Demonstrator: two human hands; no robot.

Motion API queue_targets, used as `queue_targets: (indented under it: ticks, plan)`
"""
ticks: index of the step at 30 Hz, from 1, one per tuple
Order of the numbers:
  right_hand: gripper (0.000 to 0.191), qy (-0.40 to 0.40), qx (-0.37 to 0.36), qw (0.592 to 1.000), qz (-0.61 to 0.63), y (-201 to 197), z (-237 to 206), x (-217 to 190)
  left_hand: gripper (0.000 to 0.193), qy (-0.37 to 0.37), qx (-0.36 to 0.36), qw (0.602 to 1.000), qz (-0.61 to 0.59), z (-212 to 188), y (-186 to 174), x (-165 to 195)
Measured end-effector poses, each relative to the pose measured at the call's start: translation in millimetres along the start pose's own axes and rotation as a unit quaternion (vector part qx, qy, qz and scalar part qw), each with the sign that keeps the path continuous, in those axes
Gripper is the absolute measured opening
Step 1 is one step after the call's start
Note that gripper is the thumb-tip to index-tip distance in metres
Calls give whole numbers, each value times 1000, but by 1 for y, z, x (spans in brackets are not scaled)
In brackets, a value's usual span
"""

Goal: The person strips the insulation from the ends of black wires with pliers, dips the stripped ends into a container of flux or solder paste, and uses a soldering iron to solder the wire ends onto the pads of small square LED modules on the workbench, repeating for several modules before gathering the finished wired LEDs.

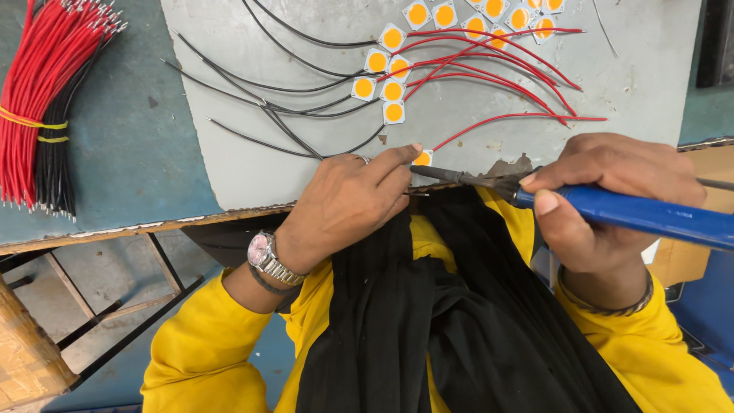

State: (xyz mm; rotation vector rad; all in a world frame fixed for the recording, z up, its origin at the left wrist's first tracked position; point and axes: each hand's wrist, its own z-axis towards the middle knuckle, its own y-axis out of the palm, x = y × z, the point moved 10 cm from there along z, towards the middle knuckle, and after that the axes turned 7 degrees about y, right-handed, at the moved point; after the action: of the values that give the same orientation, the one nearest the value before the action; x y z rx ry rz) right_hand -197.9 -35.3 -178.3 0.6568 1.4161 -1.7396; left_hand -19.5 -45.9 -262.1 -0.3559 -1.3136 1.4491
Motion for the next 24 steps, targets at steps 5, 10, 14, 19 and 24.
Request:
queue_targets:
  ticks: [5, 10, 14, 19, 24]
  plan:
    - [26, -4, -5, 1000, -6, 0, 0, 1, 25, -4, -4, 1000, -5, 2, 0, 2]
    - [26, 0, 29, 999, 22, -9, -11, 14, 26, -7, -12, 1000, -16, 3, 1, 2]
    - [23, 26, 66, 997, 38, -18, -19, 29, 26, -8, -17, 1000, -16, 4, 1, 2]
    - [25, 13, 45, 999, 24, -16, -21, 28, 26, -7, -14, 1000, -11, 4, 1, 2]
    - [24, 4, 37, 999, 23, -12, -15, 27, 24, -9, -14, 1000, -2, 3, 1, 3]
